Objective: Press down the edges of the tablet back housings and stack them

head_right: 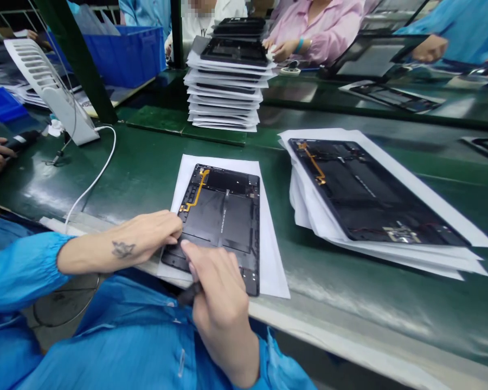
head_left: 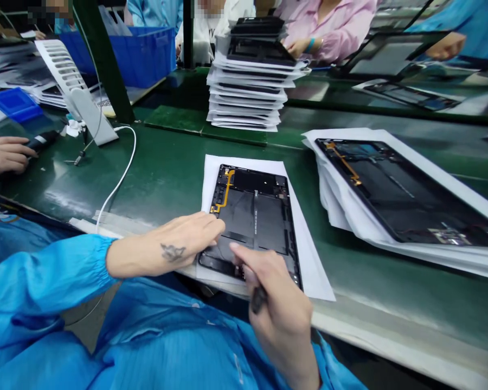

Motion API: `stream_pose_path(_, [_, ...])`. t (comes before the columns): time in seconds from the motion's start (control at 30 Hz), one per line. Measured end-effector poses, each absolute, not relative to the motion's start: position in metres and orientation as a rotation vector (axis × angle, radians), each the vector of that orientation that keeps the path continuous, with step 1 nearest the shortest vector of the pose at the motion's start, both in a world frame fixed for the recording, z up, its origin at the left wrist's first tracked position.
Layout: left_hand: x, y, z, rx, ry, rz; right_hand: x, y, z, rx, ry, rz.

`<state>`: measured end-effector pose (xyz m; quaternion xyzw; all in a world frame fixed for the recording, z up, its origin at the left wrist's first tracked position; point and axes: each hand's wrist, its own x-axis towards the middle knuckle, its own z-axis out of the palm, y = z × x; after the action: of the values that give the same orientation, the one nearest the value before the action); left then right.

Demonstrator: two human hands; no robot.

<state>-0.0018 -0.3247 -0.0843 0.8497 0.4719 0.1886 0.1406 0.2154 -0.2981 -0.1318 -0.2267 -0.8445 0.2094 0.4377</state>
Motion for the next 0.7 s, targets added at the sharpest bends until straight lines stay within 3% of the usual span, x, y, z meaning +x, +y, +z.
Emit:
stream_pose_path(0.13, [0.0,-0.332,-0.09,1.953,1.394,0.682,0.202,-0.295,-0.132,-0.656,-2.294,0.289])
stream_pose_path(0.27, [0.002,-0.339,-0.101,1.638,1.368,0.814,0.193,-0.295,-0.133,-0.599,-2.317,0.299])
stream_pose_path(0.43, [0.007,-0.352,-0.115,1.705,1.563,1.121,0.191,-0.297,-0.136,-0.63,-2.214,0.493])
stream_pose_path(0.7, [0.014,-0.357,-0.118,1.656,1.608,1.154,0.191,-0.297,-0.139,-0.634,-2.193,0.472])
